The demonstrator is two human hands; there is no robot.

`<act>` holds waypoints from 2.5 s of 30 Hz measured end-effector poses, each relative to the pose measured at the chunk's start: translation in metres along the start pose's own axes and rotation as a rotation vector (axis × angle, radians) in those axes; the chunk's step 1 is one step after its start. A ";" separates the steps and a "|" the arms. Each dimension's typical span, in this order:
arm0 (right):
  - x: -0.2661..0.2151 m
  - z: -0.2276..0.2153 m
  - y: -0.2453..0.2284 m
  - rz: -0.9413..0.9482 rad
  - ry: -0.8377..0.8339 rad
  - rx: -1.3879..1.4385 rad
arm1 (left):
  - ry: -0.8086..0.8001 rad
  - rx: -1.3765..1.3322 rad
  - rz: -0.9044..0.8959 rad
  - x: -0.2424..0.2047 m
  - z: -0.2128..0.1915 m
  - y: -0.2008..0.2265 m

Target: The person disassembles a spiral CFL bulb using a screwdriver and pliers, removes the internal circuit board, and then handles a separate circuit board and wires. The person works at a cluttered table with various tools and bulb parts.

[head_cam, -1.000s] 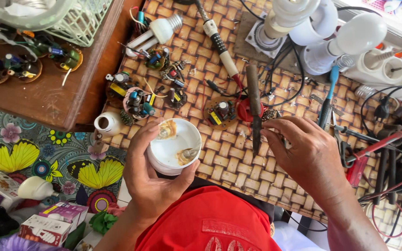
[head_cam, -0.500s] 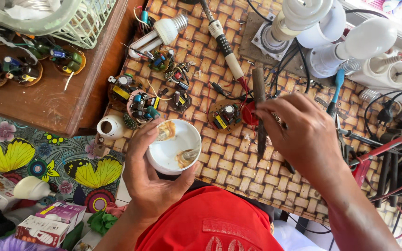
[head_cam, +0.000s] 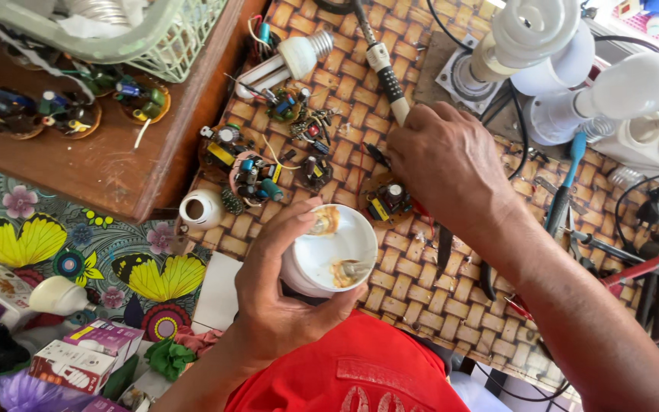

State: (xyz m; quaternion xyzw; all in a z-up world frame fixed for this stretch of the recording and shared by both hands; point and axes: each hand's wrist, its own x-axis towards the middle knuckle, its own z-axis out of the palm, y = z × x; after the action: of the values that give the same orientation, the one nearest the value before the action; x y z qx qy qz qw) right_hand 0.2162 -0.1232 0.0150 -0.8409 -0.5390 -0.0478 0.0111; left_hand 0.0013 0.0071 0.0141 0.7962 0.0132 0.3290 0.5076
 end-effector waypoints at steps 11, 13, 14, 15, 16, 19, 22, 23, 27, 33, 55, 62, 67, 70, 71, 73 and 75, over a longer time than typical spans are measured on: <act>-0.039 -0.052 -0.019 0.337 0.183 0.670 | -0.136 -0.449 -0.281 0.000 -0.003 0.023; -0.054 -0.054 -0.021 0.436 0.178 0.744 | -0.164 -0.516 -0.342 -0.001 -0.002 0.029; -0.062 -0.055 -0.021 0.436 0.197 0.954 | -0.196 -0.508 -0.351 0.000 -0.001 0.033; -0.071 -0.056 -0.021 0.432 0.215 1.164 | -0.227 -0.501 -0.359 0.001 0.000 0.036; -0.079 -0.056 -0.021 0.437 0.217 1.164 | -0.232 -0.503 -0.360 0.002 0.001 0.039; -0.102 -0.055 -0.022 0.505 0.267 1.539 | -0.266 -0.411 -0.328 0.003 0.006 0.046; -0.122 -0.051 -0.024 0.378 0.258 1.762 | -0.270 -0.360 -0.273 0.001 0.014 0.050; -0.128 -0.049 -0.026 0.396 0.261 1.835 | -0.274 -0.322 -0.263 0.000 0.016 0.051; -0.141 -0.048 -0.030 0.362 0.249 1.949 | -0.276 -0.246 -0.256 -0.006 0.024 0.056; -0.146 -0.053 -0.030 0.227 0.273 2.004 | -0.290 -0.221 -0.188 -0.006 0.032 0.063; -0.157 -0.041 -0.008 0.570 0.268 0.843 | -0.264 -0.252 -0.336 0.006 0.039 0.056; -0.163 -0.021 -0.019 0.259 0.249 0.435 | -0.303 -0.193 -0.351 0.000 0.044 0.049; -0.164 -0.007 -0.026 0.223 0.161 0.418 | -0.295 -0.140 -0.331 -0.001 0.043 0.046; -0.164 -0.003 -0.028 0.239 0.126 0.361 | -0.307 -0.132 -0.339 -0.002 0.042 0.045; -0.163 -0.004 -0.028 0.234 0.124 0.322 | -0.310 -0.130 -0.339 -0.002 0.042 0.045; -0.161 -0.006 -0.028 0.230 0.123 0.280 | -0.313 -0.130 -0.337 -0.002 0.042 0.045; -0.158 -0.008 -0.028 0.222 0.142 0.343 | -0.306 -0.141 -0.352 -0.003 0.042 0.044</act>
State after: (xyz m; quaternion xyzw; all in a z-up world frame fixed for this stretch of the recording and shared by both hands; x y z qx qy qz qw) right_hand 0.1247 -0.2549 0.0078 -0.8755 -0.4410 -0.0130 0.1969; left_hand 0.0080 -0.0490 0.0376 0.7849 0.0518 0.1113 0.6073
